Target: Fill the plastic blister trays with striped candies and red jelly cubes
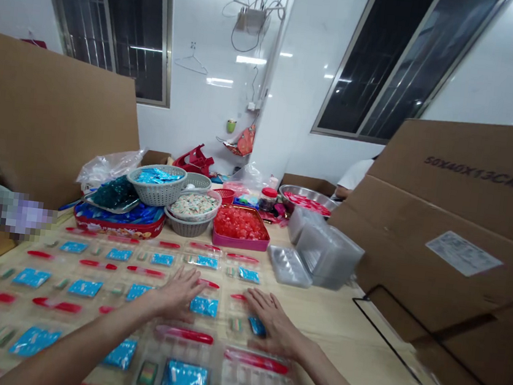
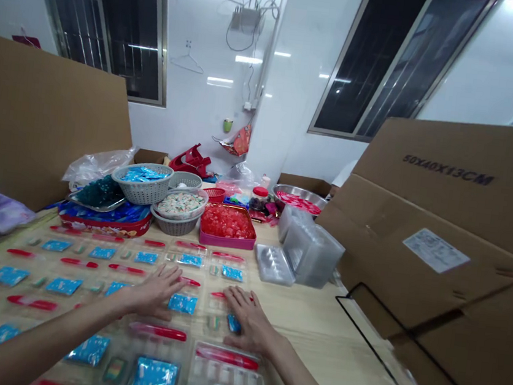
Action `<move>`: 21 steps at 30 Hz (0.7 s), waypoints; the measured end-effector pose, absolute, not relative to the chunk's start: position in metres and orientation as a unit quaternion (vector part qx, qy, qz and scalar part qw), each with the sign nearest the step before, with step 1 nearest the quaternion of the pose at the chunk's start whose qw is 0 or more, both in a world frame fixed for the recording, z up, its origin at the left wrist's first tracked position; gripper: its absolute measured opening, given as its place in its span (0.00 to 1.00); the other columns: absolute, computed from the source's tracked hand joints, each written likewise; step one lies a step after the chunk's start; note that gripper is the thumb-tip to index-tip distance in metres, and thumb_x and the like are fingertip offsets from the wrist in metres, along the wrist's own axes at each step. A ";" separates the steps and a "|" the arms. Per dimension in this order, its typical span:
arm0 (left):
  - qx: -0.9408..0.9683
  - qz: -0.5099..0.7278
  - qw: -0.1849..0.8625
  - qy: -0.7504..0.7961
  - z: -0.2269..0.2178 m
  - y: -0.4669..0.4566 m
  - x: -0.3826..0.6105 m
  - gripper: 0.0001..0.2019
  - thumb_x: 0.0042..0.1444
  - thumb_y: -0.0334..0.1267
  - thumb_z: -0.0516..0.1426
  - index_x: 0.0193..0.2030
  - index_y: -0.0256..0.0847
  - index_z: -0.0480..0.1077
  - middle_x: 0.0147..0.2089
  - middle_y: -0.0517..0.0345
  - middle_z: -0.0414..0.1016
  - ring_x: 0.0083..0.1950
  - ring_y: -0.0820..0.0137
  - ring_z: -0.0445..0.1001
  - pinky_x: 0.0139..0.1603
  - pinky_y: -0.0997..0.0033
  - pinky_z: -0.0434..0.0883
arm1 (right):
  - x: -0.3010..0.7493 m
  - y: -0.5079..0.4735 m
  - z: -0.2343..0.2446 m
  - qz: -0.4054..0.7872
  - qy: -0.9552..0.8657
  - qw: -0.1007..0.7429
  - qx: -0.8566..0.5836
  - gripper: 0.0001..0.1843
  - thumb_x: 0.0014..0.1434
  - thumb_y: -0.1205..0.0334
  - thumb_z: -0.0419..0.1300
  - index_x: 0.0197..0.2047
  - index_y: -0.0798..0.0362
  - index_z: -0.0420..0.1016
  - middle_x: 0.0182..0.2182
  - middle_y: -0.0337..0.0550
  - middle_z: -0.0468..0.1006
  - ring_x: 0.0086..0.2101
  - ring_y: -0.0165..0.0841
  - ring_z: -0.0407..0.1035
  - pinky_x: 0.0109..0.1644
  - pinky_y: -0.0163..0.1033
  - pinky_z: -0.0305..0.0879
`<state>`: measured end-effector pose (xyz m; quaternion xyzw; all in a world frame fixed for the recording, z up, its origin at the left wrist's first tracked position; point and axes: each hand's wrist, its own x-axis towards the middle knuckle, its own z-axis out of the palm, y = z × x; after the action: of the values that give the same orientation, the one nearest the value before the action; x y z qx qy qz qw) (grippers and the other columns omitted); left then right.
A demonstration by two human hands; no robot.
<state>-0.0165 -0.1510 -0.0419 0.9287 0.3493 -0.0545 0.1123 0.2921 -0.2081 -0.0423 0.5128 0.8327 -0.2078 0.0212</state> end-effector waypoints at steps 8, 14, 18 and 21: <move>0.914 -0.005 0.151 0.377 -0.026 -0.125 -0.015 0.55 0.26 0.51 0.67 0.64 0.46 0.50 0.60 0.44 0.59 0.62 0.44 0.55 0.62 0.44 0.51 | 0.294 -0.188 -0.020 -0.216 0.832 0.015 0.511 0.63 0.31 0.49 0.67 0.68 0.49 0.42 0.61 0.55 0.55 0.60 0.55 0.46 0.61 0.57 0.38; 0.895 0.031 0.145 0.420 -0.001 -0.065 -0.004 0.51 0.30 0.48 0.65 0.63 0.50 0.49 0.60 0.48 0.59 0.61 0.47 0.57 0.58 0.45 0.55 | 0.298 -0.124 -0.005 -0.154 0.826 -0.036 0.541 0.64 0.32 0.49 0.68 0.68 0.45 0.39 0.61 0.53 0.54 0.60 0.53 0.47 0.62 0.55 0.37; 0.885 -0.013 0.144 0.443 -0.010 -0.029 0.011 0.53 0.28 0.48 0.66 0.64 0.45 0.49 0.61 0.42 0.58 0.63 0.44 0.55 0.59 0.43 0.53 | 0.293 -0.075 -0.020 -0.152 0.802 0.011 0.578 0.66 0.30 0.45 0.68 0.68 0.51 0.39 0.61 0.58 0.53 0.61 0.54 0.46 0.62 0.56 0.37; 0.882 -0.051 0.158 0.442 -0.023 -0.011 0.019 0.57 0.26 0.49 0.67 0.65 0.44 0.45 0.66 0.39 0.52 0.66 0.43 0.48 0.61 0.41 0.50 | 0.289 -0.054 -0.032 -0.177 0.795 0.060 0.577 0.71 0.26 0.43 0.69 0.68 0.53 0.37 0.63 0.60 0.48 0.62 0.55 0.42 0.62 0.57 0.37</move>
<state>0.0192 -0.0112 -0.0227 0.8816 0.4416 -0.0514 0.1585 0.2889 -0.0538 -0.0318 0.5766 0.7952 -0.1774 0.0605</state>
